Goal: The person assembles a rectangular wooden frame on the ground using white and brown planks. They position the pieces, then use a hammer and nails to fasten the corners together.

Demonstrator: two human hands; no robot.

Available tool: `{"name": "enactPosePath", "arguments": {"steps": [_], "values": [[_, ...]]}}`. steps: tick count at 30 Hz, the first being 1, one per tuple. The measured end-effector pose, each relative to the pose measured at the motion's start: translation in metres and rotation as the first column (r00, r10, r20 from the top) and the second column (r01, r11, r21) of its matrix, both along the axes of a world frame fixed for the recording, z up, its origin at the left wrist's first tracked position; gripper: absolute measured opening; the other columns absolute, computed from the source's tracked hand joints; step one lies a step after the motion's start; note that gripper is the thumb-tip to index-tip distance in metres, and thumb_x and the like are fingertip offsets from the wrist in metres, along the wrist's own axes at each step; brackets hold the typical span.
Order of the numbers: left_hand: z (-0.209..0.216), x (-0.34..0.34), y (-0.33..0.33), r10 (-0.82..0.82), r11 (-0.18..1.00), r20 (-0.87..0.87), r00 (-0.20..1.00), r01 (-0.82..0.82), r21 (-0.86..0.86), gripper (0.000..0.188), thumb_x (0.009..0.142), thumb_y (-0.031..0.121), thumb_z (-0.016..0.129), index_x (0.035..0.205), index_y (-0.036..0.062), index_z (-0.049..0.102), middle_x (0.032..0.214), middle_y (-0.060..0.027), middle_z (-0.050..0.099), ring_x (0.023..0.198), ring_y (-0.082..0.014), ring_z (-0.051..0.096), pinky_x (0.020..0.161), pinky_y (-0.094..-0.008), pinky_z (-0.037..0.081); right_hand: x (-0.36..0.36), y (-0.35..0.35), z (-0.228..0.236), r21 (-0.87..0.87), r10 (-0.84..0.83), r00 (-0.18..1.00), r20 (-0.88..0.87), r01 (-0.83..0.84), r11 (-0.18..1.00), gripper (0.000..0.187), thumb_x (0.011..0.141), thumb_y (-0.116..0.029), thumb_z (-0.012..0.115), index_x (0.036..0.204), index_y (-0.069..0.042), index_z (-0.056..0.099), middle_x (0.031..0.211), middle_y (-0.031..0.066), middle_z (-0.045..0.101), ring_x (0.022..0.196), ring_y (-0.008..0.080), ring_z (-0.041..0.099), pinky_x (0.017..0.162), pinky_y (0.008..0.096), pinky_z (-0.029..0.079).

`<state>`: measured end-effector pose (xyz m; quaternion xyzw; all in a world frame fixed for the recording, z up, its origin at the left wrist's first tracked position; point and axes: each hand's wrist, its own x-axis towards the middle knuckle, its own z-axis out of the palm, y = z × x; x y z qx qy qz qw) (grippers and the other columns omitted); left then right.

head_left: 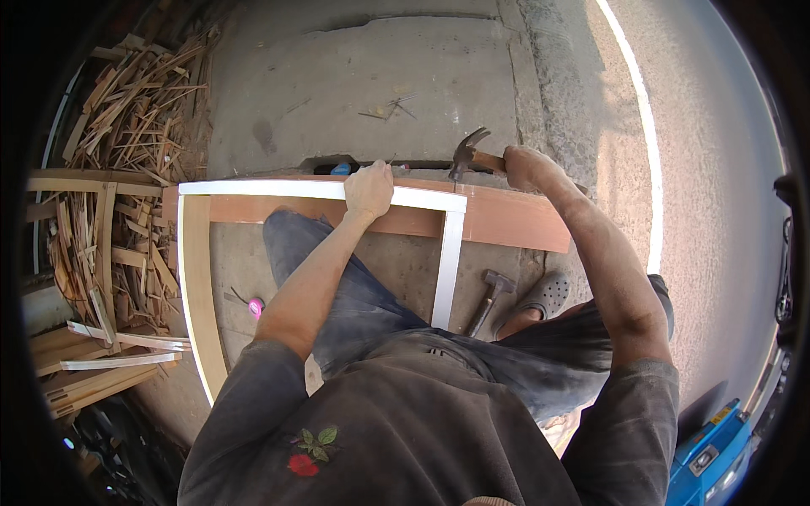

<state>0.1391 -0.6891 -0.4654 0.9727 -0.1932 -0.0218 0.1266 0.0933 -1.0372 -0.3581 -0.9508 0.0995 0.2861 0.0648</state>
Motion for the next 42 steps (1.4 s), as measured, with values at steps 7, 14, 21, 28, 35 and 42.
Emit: {"name": "enactPosePath", "arguments": {"steps": [7,14,21,28,35,42], "values": [[0.001,0.002,0.000,-0.007,1.000,-0.004,1.000,0.007,-0.015,0.036,0.110,0.032,0.051,0.094,0.0053,0.068,0.086,-0.0225,0.075,0.085,-0.0427,0.074,0.079,-0.0559,0.057,0.011,-0.019,0.007,0.250,-0.442,0.880,0.174,0.395,0.884,0.034,0.089,-0.005,0.066,0.120,0.005,0.074,0.113,0.0288,0.077,0.112,0.0395,0.075,0.094,0.0503,0.060],[0.001,-0.002,0.000,-0.002,1.000,0.000,1.000,0.002,-0.030,0.036,0.110,0.032,0.051,0.094,0.0052,0.069,0.085,-0.0223,0.075,0.085,-0.0423,0.075,0.078,-0.0550,0.057,0.008,-0.004,-0.003,-0.034,0.183,0.977,0.107,-0.180,0.983,0.030,0.089,-0.006,0.065,0.117,0.002,0.075,0.112,0.0211,0.079,0.109,0.0407,0.076,0.092,0.0506,0.060],[-0.002,0.001,0.000,0.004,1.000,-0.010,1.000,-0.004,-0.007,0.035,0.110,0.031,0.051,0.095,0.0059,0.070,0.086,-0.0209,0.076,0.084,-0.0417,0.075,0.078,-0.0550,0.058,0.006,-0.005,-0.012,0.070,-0.213,0.971,0.111,0.206,0.976,0.034,0.090,-0.003,0.065,0.122,0.004,0.072,0.113,0.0263,0.078,0.113,0.0391,0.076,0.095,0.0528,0.060],[0.000,-0.001,0.001,-0.007,1.000,-0.023,1.000,0.007,-0.018,0.036,0.110,0.032,0.050,0.095,0.0053,0.070,0.087,-0.0210,0.077,0.087,-0.0416,0.075,0.080,-0.0559,0.058,0.008,-0.004,0.006,0.120,-0.207,0.964,0.169,0.188,0.975,0.032,0.088,-0.002,0.066,0.118,0.007,0.071,0.109,0.0299,0.077,0.097,0.0367,0.079,0.078,0.0482,0.063],[0.002,0.003,0.000,0.002,1.000,-0.031,1.000,-0.003,-0.030,0.035,0.110,0.031,0.050,0.095,0.0050,0.070,0.087,-0.0206,0.076,0.088,-0.0412,0.075,0.081,-0.0549,0.058,0.004,0.001,-0.010,-0.060,0.216,0.975,0.051,-0.213,0.975,0.031,0.091,-0.006,0.066,0.120,0.004,0.072,0.111,0.0272,0.077,0.100,0.0416,0.078,0.087,0.0509,0.061],[0.001,0.002,0.001,0.002,1.000,-0.007,1.000,-0.002,-0.030,0.033,0.109,0.029,0.052,0.095,0.0048,0.069,0.086,-0.0203,0.075,0.081,-0.0395,0.075,0.075,-0.0522,0.059,0.007,0.004,0.004,0.146,-0.250,0.955,0.160,0.227,0.963,0.025,0.088,-0.003,0.066,0.110,0.004,0.075,0.111,0.0281,0.076,0.111,0.0406,0.074,0.096,0.0506,0.059]]}}
